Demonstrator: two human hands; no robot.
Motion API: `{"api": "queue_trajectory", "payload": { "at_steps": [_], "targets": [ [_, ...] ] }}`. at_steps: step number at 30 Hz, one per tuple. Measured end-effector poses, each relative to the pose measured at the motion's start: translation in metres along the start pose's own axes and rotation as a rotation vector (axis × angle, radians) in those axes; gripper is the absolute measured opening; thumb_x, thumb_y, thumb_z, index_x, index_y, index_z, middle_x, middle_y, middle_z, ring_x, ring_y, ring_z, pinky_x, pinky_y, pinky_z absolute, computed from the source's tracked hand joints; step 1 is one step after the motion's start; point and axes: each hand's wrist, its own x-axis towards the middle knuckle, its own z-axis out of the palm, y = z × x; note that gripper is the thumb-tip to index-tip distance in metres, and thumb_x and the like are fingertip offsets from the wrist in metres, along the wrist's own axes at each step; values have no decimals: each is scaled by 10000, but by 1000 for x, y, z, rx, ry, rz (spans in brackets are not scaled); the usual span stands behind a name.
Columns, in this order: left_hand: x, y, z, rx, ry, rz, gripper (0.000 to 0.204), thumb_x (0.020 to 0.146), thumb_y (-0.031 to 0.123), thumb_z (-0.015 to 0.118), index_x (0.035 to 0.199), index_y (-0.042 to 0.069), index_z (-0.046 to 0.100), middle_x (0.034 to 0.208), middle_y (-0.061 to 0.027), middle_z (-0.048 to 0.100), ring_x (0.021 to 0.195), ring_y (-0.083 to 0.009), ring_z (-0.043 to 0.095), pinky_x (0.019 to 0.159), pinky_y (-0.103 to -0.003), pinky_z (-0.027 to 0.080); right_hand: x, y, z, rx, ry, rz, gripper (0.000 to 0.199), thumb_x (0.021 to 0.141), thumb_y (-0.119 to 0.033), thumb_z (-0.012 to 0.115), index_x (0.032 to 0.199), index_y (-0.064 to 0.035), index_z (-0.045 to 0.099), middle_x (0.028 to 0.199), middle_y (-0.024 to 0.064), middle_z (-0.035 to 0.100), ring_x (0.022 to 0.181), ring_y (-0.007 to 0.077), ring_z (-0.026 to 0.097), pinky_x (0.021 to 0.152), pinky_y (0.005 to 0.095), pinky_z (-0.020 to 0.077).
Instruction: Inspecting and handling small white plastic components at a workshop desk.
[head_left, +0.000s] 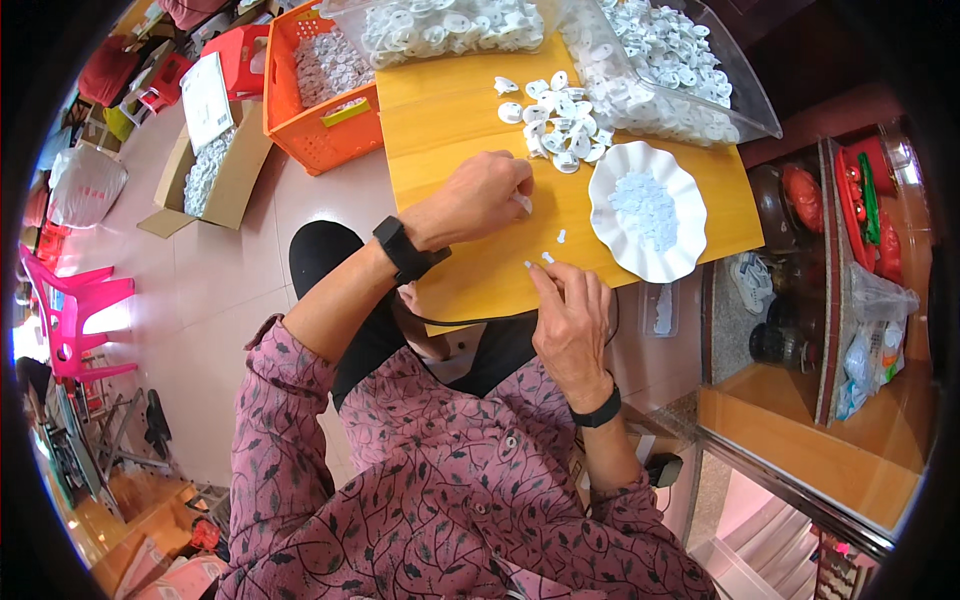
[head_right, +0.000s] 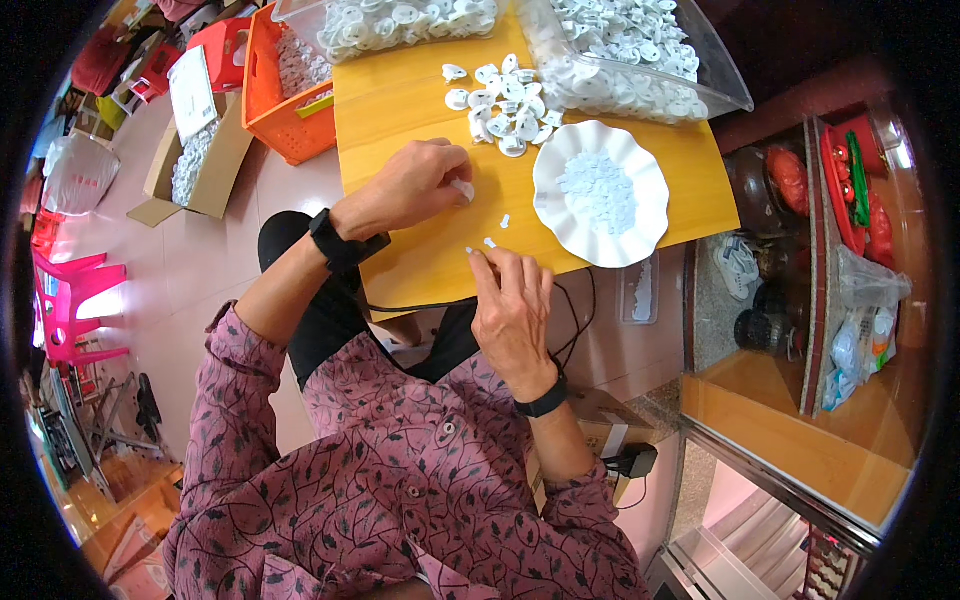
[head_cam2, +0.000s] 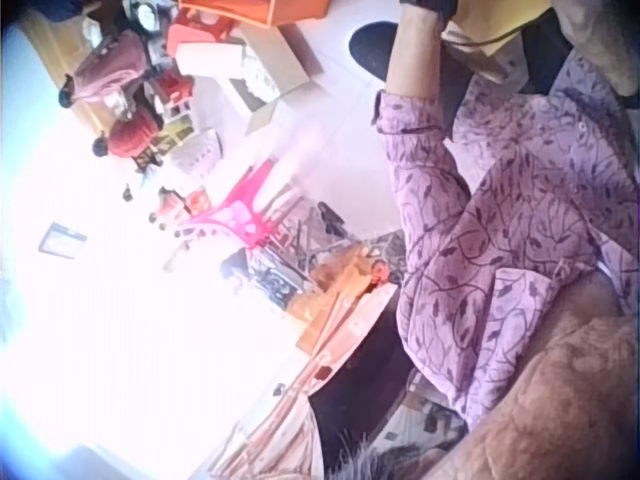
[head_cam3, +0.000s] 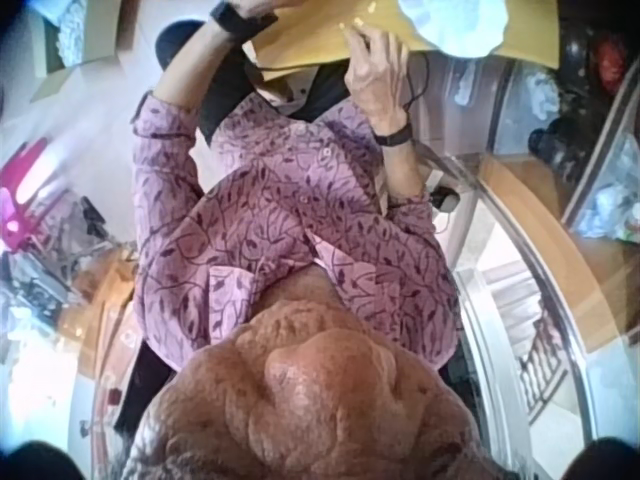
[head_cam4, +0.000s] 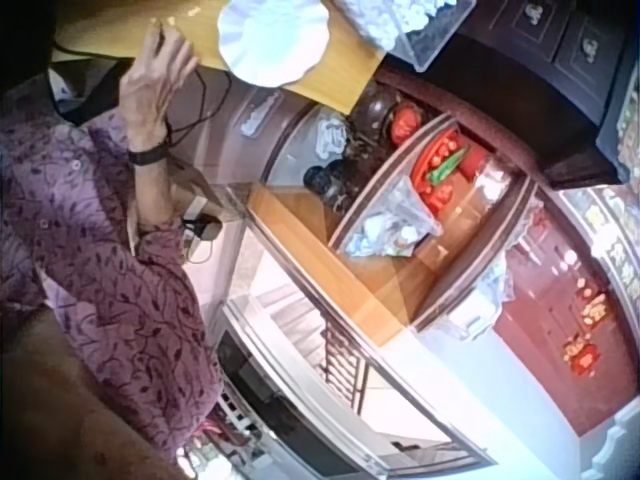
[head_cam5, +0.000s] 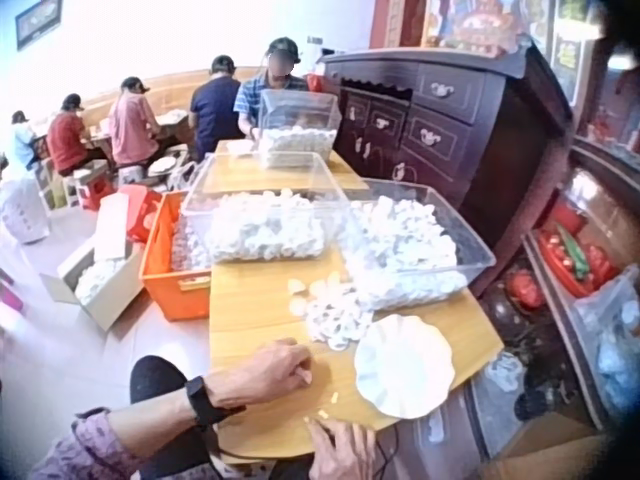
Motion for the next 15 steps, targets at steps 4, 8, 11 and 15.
{"api": "queue_trajectory", "payload": {
  "at_steps": [4,8,11,15],
  "targets": [
    [-19,-1,-8,-167,-28,-83,224,813,123,740,957,-36,672,852,-133,679,749,-242,667,684,-353,523,-3,-2,-12,11,-90,-28,387,820,18,615,1206,-1,635,1109,98,575,981,277,545,853,414,401],
    [-40,2,-19,-619,-74,-280,221,906,122,707,1075,-19,688,890,-47,681,760,-109,649,671,-255,525,-6,-5,-22,24,-147,-40,390,806,20,628,1195,9,644,1148,99,591,1011,281,557,871,405,408],
    [-57,13,-25,-951,-85,-347,256,965,103,646,1199,0,662,941,-44,685,789,-91,657,737,-225,555,-12,5,-12,67,-58,-71,335,776,36,657,1111,19,678,1116,95,616,1003,276,581,857,401,439],
    [-82,10,-13,-1537,-46,-401,285,1000,64,571,1269,-25,600,1015,-72,680,833,-134,681,768,-251,579,-14,10,-5,111,5,-93,274,754,54,679,1026,21,697,1078,91,636,970,270,602,825,400,468]
  ]
}}
